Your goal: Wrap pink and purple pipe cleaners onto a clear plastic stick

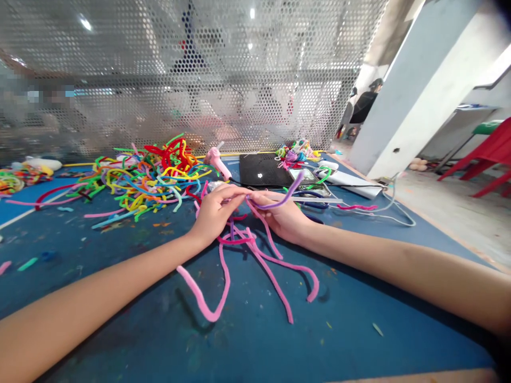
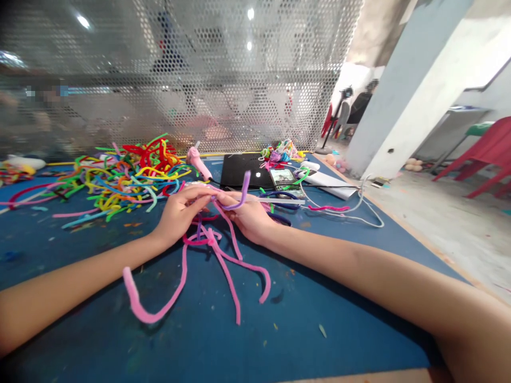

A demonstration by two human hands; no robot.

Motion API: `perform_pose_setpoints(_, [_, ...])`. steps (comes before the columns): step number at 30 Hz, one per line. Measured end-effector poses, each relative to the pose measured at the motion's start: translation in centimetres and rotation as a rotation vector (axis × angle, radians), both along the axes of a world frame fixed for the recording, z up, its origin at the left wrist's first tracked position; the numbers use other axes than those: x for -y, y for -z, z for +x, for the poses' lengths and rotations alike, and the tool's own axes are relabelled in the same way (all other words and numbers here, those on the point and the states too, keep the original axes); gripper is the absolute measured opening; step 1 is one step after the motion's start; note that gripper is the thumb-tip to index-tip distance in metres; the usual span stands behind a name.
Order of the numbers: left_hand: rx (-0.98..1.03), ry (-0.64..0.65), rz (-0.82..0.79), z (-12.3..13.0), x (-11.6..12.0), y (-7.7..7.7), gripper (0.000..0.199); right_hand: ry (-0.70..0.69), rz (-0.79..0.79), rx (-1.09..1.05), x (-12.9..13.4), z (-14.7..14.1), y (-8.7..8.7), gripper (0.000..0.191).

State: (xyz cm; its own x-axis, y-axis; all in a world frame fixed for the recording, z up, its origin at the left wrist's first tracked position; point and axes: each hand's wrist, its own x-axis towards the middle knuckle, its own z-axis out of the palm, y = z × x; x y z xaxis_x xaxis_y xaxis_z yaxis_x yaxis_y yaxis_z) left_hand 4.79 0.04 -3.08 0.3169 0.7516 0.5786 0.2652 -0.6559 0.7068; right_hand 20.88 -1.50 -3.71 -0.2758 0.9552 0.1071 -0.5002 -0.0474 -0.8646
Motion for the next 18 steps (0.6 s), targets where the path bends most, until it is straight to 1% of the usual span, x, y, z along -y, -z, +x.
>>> perform_pose_setpoints(3, [0.061, 0.026, -0.106, 0.15, 0.12, 0.01, 0.022, 0.023, -0.021, 0.012, 0.0, -0.08, 0.05, 0.028])
perform_pose_setpoints(6, [0.081, 0.038, -0.117, 0.24, 0.18, -0.12, 0.022, 0.061, -0.038, 0.008, 0.18, -0.09, -0.08, 0.029])
perform_pose_setpoints(12, [0.139, 0.052, -0.173, 0.35, -0.16, -0.16, 0.017, 0.068, -0.057, 0.004, 0.28, 0.02, -0.2, 0.027])
perform_pose_setpoints(16, [0.239, 0.085, -0.252, 0.44, -0.43, 0.18, 0.027, 0.06, -0.046, 0.016, 0.05, 0.12, 0.04, 0.024])
perform_pose_setpoints(18, [0.25, 0.091, -0.263, 0.44, -0.47, 0.33, 0.029, 0.065, -0.038, 0.02, -0.02, 0.13, 0.16, 0.023])
